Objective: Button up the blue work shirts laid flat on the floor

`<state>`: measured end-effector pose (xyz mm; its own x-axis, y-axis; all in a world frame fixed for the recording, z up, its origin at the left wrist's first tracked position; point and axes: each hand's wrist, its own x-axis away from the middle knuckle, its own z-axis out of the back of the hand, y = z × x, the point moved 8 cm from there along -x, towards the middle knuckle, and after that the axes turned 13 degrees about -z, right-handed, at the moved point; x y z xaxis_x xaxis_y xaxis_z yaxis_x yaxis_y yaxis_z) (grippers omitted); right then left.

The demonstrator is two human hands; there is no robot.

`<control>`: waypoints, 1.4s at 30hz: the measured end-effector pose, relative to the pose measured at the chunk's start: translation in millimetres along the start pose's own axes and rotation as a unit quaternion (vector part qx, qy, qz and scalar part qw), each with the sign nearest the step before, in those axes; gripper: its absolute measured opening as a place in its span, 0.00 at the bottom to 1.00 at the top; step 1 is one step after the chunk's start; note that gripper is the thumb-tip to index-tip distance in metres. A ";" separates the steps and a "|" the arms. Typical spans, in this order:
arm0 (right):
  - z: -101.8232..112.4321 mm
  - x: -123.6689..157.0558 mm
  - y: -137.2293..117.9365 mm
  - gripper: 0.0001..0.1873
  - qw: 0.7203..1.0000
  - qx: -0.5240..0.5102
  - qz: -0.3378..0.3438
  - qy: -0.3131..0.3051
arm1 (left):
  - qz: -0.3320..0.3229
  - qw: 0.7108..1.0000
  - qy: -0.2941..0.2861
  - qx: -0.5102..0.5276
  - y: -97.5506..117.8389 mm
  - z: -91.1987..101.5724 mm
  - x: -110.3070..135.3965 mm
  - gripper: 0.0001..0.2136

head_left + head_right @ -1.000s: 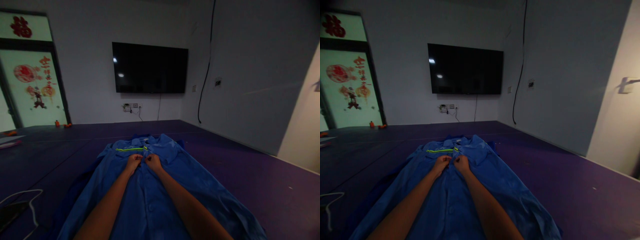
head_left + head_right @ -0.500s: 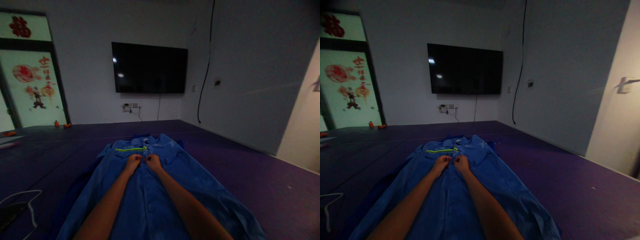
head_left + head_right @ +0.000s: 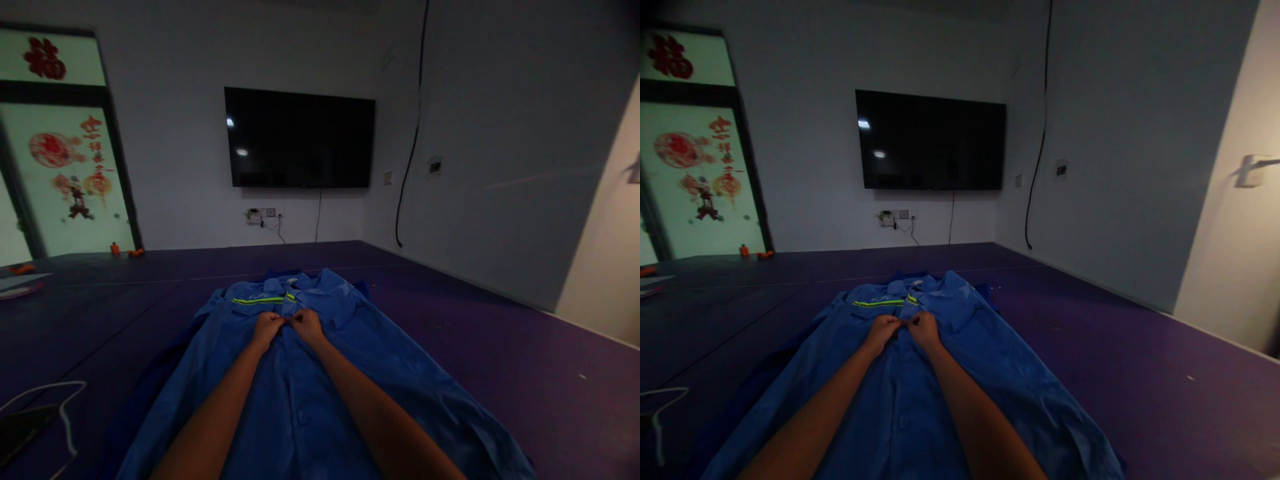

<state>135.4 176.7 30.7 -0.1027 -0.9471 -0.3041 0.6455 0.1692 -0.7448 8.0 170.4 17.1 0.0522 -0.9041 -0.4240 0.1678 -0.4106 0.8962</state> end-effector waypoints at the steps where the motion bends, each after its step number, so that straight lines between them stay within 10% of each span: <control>1: 0.2 0.0 -0.1 0.07 1.000 0.000 0.000 0.001 | 0.000 1.000 0.000 0.000 -0.2 -0.2 -0.1 0.11; 42: 5.9 4.1 0.0 0.08 0.999 0.031 -0.028 0.007 | -0.054 0.996 -0.017 -0.074 0.4 -3.2 -5.1 0.09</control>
<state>139.4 171.2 33.0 -0.1504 -0.9505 -0.2718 0.6834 0.0988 -0.7233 11.0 175.1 19.3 -0.0076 -0.8598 -0.5107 0.3132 -0.4870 0.8153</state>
